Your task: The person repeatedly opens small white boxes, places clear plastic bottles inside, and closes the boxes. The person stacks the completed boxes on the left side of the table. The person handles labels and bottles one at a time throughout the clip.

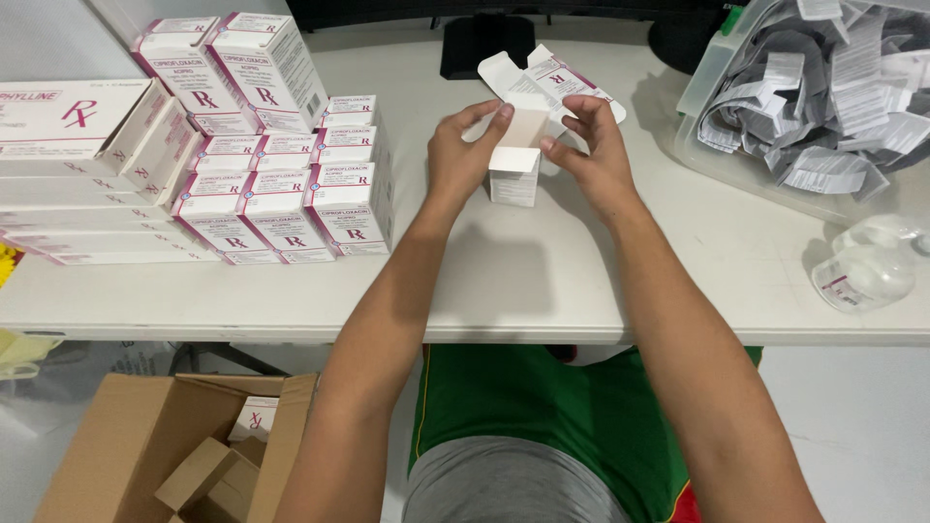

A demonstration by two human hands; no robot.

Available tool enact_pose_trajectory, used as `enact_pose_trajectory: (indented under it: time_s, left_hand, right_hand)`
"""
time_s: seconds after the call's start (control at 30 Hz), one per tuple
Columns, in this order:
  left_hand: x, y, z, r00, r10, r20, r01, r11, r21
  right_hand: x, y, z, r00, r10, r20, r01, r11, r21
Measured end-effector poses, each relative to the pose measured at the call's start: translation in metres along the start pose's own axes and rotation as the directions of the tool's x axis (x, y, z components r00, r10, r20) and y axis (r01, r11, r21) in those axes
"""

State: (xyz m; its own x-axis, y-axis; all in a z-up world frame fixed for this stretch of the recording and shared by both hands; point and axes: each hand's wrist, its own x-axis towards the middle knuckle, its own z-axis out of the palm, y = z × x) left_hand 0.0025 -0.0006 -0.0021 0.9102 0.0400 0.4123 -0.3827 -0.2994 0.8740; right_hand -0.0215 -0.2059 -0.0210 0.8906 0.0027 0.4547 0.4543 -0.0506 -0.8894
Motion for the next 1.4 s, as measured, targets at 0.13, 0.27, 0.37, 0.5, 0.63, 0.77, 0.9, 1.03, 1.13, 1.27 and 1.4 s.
enact_pose_trajectory:
  time_s: [0.13, 0.27, 0.37, 0.5, 0.63, 0.77, 0.9, 1.03, 1.13, 1.27, 1.4]
  left_hand:
    - [0.011, -0.015, 0.004, 0.983, -0.168, 0.078, 0.183, 0.946, -0.269]
    - [0.019, -0.034, 0.003, 0.962, -0.256, 0.095, 0.272, 0.885, -0.378]
    - [0.023, -0.044, 0.002, 0.968, -0.244, 0.061, 0.244, 0.851, -0.466]
    - [0.024, -0.051, 0.005, 0.967, -0.245, 0.076, 0.253, 0.863, -0.437]
    - [0.023, -0.057, 0.007, 0.918, -0.338, 0.208, 0.395, 0.832, -0.389]
    - [0.024, -0.060, 0.006, 0.925, -0.356, 0.134, 0.380, 0.856, -0.350]
    - [0.026, -0.054, 0.009, 0.916, -0.387, 0.100, 0.397, 0.850, -0.345]
    - [0.018, -0.045, 0.018, 0.946, -0.305, 0.111, 0.319, 0.936, -0.149]
    - [0.010, -0.042, 0.027, 0.974, -0.191, 0.120, 0.197, 0.980, -0.037]
    - [0.005, -0.042, 0.034, 0.996, -0.078, 0.036, 0.076, 0.996, 0.044]
    - [0.003, -0.035, 0.028, 0.993, 0.029, -0.117, -0.026, 0.999, 0.027]
  right_hand:
    - [-0.007, -0.021, 0.005, 0.990, 0.018, 0.139, -0.028, 0.997, 0.071]
    - [-0.011, -0.037, 0.013, 0.978, 0.176, 0.109, -0.182, 0.982, 0.053]
    - [-0.009, -0.039, 0.018, 0.983, 0.152, 0.099, -0.143, 0.985, -0.092]
    - [-0.009, -0.030, 0.013, 0.969, 0.173, 0.174, -0.139, 0.972, -0.188]
    - [-0.009, -0.022, 0.008, 0.905, 0.328, 0.272, -0.215, 0.902, -0.373]
    - [-0.008, -0.019, 0.008, 0.957, 0.265, 0.119, -0.201, 0.901, -0.385]
    - [-0.005, -0.023, 0.003, 0.969, 0.247, -0.005, -0.233, 0.910, -0.343]
    - [-0.001, -0.022, -0.006, 0.963, 0.268, -0.030, -0.265, 0.916, -0.300]
    - [0.002, -0.013, -0.017, 0.962, 0.267, -0.051, -0.272, 0.955, -0.123]
    - [0.013, 0.009, -0.034, 0.893, 0.137, -0.428, -0.097, 0.989, 0.114]
    - [0.018, 0.024, -0.058, 0.697, -0.226, -0.681, 0.201, 0.973, -0.117]
